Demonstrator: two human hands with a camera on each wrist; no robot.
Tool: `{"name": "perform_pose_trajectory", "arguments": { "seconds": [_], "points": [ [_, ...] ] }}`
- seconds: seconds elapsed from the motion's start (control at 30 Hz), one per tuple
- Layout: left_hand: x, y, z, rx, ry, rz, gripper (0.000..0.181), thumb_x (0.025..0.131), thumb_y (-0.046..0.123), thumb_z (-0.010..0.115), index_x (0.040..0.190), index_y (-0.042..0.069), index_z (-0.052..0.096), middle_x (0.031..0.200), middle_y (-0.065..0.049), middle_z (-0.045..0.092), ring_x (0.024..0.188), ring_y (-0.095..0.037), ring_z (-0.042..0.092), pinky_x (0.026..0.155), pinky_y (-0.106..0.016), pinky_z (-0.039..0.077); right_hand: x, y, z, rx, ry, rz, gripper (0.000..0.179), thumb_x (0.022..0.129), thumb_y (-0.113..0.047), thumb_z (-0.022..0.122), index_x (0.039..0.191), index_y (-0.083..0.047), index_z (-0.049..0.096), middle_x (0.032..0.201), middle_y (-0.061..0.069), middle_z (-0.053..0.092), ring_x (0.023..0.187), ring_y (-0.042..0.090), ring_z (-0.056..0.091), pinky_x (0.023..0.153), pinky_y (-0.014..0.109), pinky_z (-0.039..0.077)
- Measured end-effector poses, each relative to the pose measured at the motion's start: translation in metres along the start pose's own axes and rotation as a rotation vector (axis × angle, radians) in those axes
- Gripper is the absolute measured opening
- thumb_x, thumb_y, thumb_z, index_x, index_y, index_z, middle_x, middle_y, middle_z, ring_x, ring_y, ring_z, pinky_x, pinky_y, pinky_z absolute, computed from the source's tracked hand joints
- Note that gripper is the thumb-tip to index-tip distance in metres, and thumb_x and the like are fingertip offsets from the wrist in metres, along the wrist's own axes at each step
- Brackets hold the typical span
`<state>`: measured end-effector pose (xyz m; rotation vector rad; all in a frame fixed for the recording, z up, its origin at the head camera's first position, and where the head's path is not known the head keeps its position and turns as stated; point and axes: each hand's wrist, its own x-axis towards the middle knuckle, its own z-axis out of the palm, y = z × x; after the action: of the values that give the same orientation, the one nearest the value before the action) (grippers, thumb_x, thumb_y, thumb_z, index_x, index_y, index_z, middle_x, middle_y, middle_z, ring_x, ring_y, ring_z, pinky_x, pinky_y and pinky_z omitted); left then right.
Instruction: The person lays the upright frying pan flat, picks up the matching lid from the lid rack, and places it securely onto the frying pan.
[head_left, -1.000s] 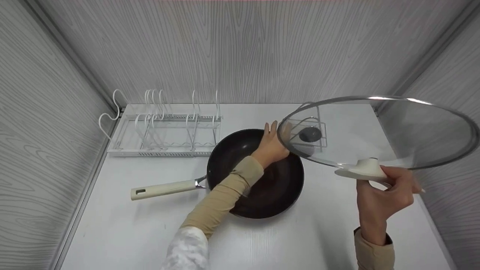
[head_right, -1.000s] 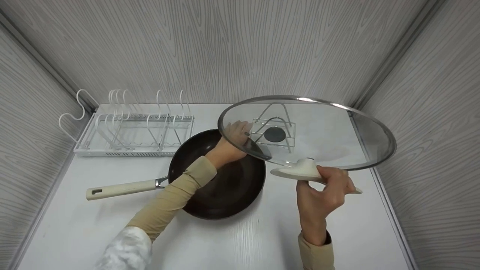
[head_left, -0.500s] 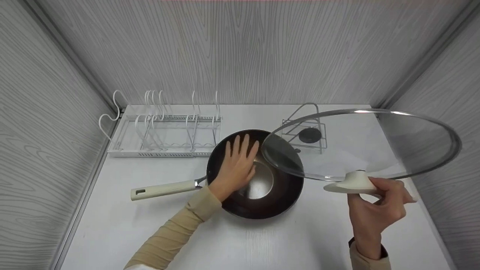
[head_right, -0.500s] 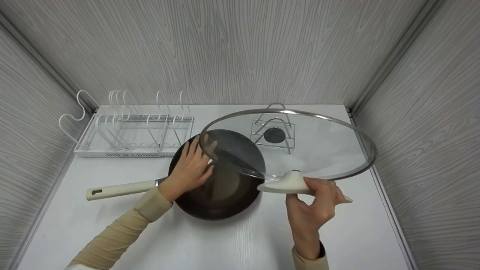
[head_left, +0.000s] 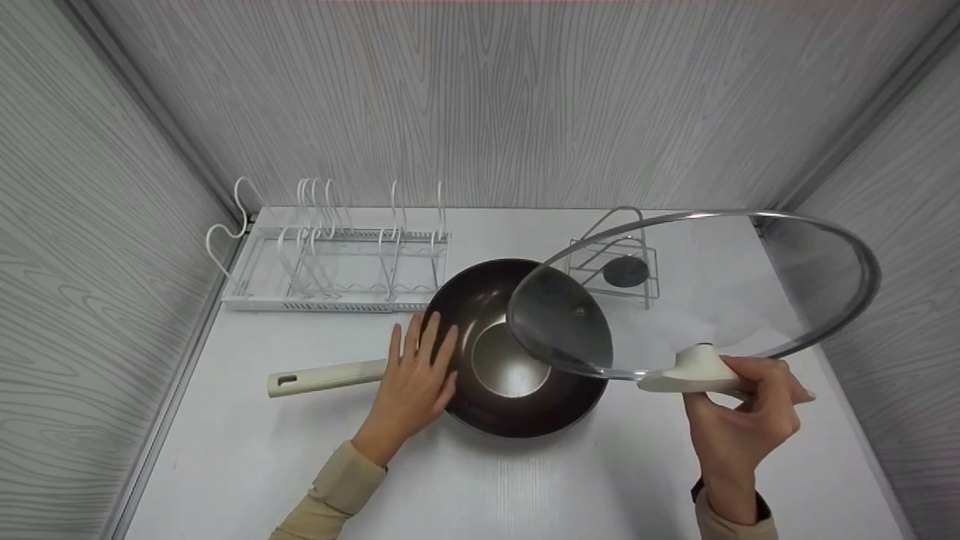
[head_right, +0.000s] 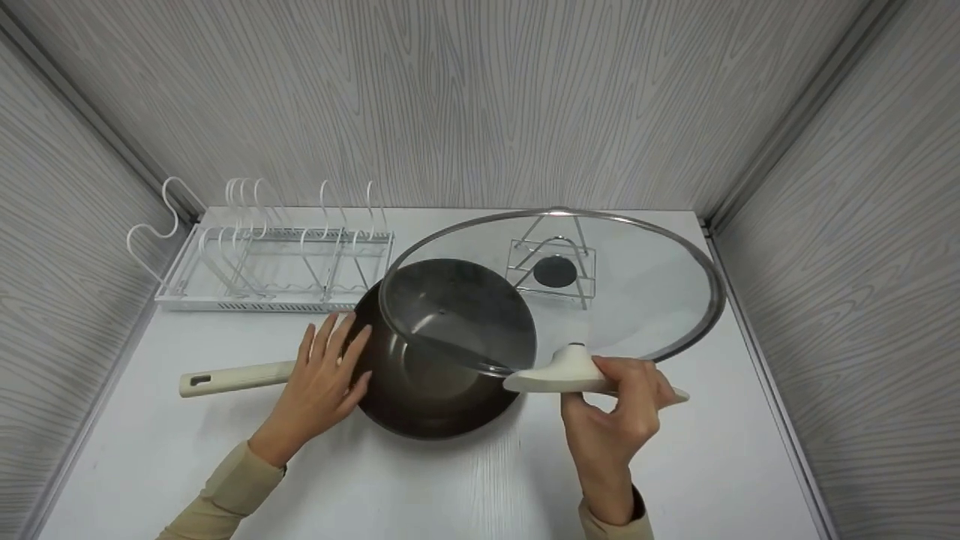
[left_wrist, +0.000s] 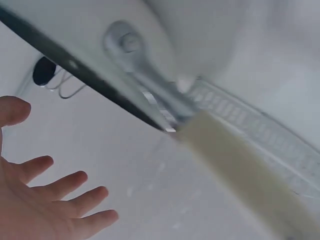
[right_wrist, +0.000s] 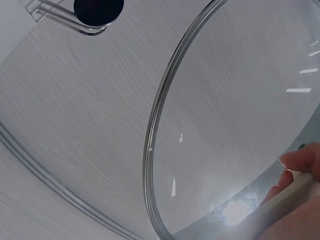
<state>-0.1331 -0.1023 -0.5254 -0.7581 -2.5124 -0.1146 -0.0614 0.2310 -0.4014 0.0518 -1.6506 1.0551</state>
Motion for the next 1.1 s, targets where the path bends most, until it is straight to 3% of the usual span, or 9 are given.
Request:
{"name": "perform_pose_trajectory", "arguments": {
  "seconds": [0.1, 0.27, 0.33, 0.47, 0.57, 0.73, 0.9, 1.1],
  "points": [
    [-0.016, -0.009, 0.002, -0.004, 0.048, -0.020, 0.063, 0.088, 0.027, 0.068, 0.142, 0.001, 0.048, 0.144, -0.029, 0.044, 0.133, -0.050, 0.040, 0.107, -0.065, 0.032, 0.000, -0.003, 0.000, 0.011, -0.023, 0.020, 0.013, 0.064, 0.019, 0.066, 0.073, 0.016, 0.057, 0.071, 0.006, 0.063, 0.062, -0.003, 0.059, 0.094, 0.030, 0.038],
    [-0.039, -0.024, 0.005, -0.018, 0.071, -0.080, 0.063, 0.085, 0.027, 0.071, 0.139, 0.001, 0.050, 0.142, -0.028, 0.045, 0.132, -0.050, 0.040, 0.106, -0.065, 0.032, 0.002, -0.006, 0.001, 0.014, -0.056, 0.048, 0.014, 0.064, 0.021, 0.066, 0.074, 0.017, 0.057, 0.071, 0.007, 0.062, 0.062, -0.002, 0.058, 0.064, 0.013, 0.045],
    [-0.046, -0.031, 0.005, -0.015, 0.064, -0.106, 0.062, 0.085, 0.027, 0.071, 0.137, 0.000, 0.050, 0.141, -0.029, 0.045, 0.133, -0.050, 0.040, 0.107, -0.065, 0.031, 0.003, -0.007, 0.002, 0.028, -0.073, 0.047, 0.014, 0.063, 0.022, 0.065, 0.073, 0.017, 0.057, 0.070, 0.008, 0.062, 0.062, -0.001, 0.059, 0.071, 0.014, 0.044],
    [-0.059, -0.044, 0.006, -0.006, 0.048, -0.153, 0.059, 0.087, 0.029, 0.069, 0.134, -0.002, 0.052, 0.139, -0.029, 0.048, 0.133, -0.049, 0.040, 0.109, -0.065, 0.029, 0.003, -0.008, 0.004, 0.042, -0.116, 0.051, 0.015, 0.062, 0.023, 0.065, 0.074, 0.016, 0.057, 0.071, 0.008, 0.062, 0.063, 0.000, 0.060, 0.070, 0.012, 0.045],
    [-0.066, -0.052, 0.008, 0.006, 0.038, -0.178, 0.058, 0.087, 0.030, 0.068, 0.131, -0.004, 0.053, 0.137, -0.028, 0.050, 0.132, -0.049, 0.041, 0.109, -0.065, 0.028, 0.004, -0.007, 0.005, 0.056, -0.151, 0.060, 0.017, 0.061, 0.024, 0.064, 0.075, 0.016, 0.058, 0.072, 0.009, 0.061, 0.063, 0.000, 0.060, 0.062, 0.011, 0.049],
    [-0.076, -0.064, 0.012, 0.025, 0.031, -0.206, 0.057, 0.086, 0.030, 0.070, 0.128, -0.006, 0.055, 0.131, -0.028, 0.054, 0.129, -0.048, 0.045, 0.109, -0.064, 0.030, 0.007, -0.007, 0.010, 0.077, -0.210, 0.065, 0.018, 0.061, 0.024, 0.063, 0.076, 0.015, 0.059, 0.073, 0.012, 0.062, 0.063, 0.001, 0.061, 0.062, 0.011, 0.051],
    [-0.083, -0.074, 0.017, 0.023, 0.065, -0.178, 0.052, 0.089, 0.031, 0.066, 0.121, -0.008, 0.057, 0.121, -0.027, 0.059, 0.122, -0.047, 0.051, 0.107, -0.062, 0.035, 0.009, 0.002, 0.012, 0.052, -0.281, 0.070, 0.022, 0.060, 0.025, 0.064, 0.079, 0.014, 0.061, 0.074, 0.012, 0.062, 0.064, 0.000, 0.061, 0.062, 0.011, 0.051],
    [-0.087, -0.086, 0.023, -0.001, 0.189, -0.088, 0.046, 0.102, 0.036, 0.050, 0.110, -0.008, 0.061, 0.103, -0.021, 0.064, 0.101, -0.039, 0.061, 0.095, -0.056, 0.048, 0.012, 0.012, 0.014, 0.030, -0.352, 0.127, 0.030, 0.058, 0.025, 0.069, 0.083, 0.008, 0.065, 0.079, 0.002, 0.064, 0.062, 0.003, 0.059, 0.060, 0.012, 0.048]
  ]
}}
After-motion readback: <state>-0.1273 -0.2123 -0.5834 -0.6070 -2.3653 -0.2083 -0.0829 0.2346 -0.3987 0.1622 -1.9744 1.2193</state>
